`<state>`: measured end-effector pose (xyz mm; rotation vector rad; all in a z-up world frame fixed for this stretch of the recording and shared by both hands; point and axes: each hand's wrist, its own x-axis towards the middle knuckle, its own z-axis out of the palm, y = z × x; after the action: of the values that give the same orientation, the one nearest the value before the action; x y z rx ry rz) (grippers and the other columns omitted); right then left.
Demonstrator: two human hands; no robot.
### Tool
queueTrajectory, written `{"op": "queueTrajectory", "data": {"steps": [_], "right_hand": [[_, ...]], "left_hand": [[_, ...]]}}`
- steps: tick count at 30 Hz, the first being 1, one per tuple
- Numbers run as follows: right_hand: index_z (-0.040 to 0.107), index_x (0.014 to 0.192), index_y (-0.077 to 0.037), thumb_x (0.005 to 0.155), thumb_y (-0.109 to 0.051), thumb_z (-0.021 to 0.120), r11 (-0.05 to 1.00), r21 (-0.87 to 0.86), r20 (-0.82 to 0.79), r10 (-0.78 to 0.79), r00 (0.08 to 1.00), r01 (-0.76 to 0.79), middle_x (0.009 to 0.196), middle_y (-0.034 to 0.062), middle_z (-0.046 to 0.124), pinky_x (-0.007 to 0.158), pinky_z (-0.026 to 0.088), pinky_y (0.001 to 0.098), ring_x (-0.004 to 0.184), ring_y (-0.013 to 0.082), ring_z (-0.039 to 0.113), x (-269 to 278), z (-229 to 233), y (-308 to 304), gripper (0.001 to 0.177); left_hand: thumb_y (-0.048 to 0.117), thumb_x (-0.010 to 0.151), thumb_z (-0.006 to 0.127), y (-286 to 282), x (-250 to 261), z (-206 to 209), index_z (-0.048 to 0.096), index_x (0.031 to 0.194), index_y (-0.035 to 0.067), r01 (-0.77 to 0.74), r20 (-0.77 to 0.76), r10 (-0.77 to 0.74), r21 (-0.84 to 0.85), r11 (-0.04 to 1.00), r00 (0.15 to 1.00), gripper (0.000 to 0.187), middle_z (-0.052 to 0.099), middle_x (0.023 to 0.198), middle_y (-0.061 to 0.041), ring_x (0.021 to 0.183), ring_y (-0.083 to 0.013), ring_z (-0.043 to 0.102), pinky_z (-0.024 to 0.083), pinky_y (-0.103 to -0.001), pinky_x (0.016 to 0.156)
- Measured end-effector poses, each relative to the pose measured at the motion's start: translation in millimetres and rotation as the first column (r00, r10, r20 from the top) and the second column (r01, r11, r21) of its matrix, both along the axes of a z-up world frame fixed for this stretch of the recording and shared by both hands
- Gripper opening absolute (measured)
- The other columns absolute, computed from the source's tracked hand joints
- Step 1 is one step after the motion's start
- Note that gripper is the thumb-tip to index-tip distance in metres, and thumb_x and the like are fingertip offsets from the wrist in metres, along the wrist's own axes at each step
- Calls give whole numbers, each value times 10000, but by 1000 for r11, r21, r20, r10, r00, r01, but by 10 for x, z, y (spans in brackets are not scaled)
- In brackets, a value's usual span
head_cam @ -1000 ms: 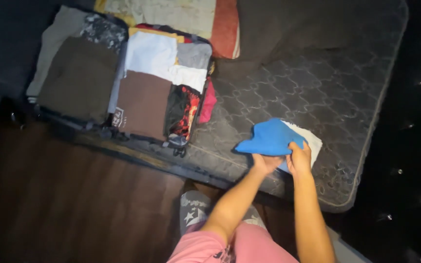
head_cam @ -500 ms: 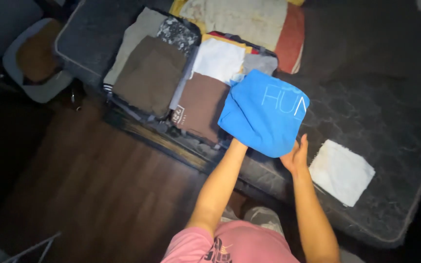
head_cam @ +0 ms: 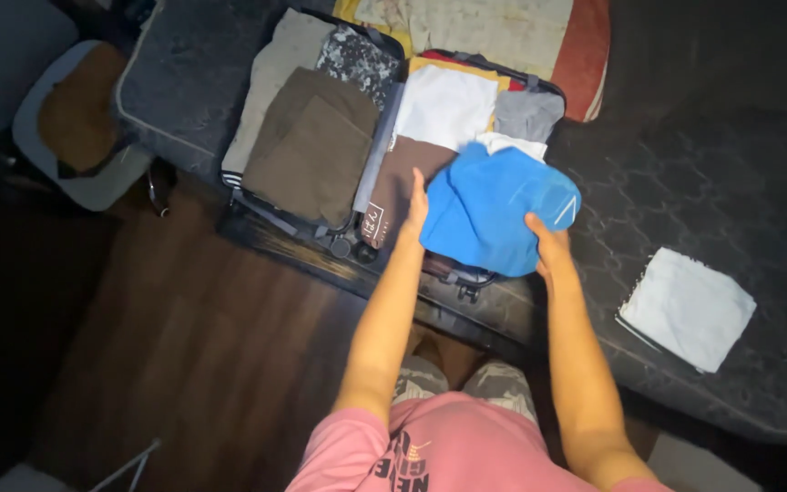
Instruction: Packing several items of clothing into a suitcase placed on a bed.
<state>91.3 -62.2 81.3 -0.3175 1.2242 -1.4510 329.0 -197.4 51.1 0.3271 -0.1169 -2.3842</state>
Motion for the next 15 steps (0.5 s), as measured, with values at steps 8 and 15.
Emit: {"op": "queueTrajectory", "data": {"steps": [8, 15], "right_hand": [[517, 1459, -27, 946, -283, 723, 981, 179, -96, -57, 994, 73, 1383, 150, 640, 1040, 508, 445, 1216, 286, 637, 250, -646, 8, 609], [609, 1314, -9, 882, -51, 734, 947, 294, -653, 101, 751, 129, 1224, 152, 722, 991, 512, 396, 1099, 271, 684, 540, -1291, 135, 451]], "left_hand": [[281, 845, 803, -83, 248, -91, 555, 1401, -7, 256, 659, -39, -237, 937, 751, 674, 669, 1305, -140, 1196, -263, 628, 504, -422, 1043], [53, 793, 813, 107, 150, -882, 628, 1287, -29, 246, 792, 305, -486, 838, 529, 533, 732, 1178, -114, 1055, -218, 687, 551, -360, 951]]}}
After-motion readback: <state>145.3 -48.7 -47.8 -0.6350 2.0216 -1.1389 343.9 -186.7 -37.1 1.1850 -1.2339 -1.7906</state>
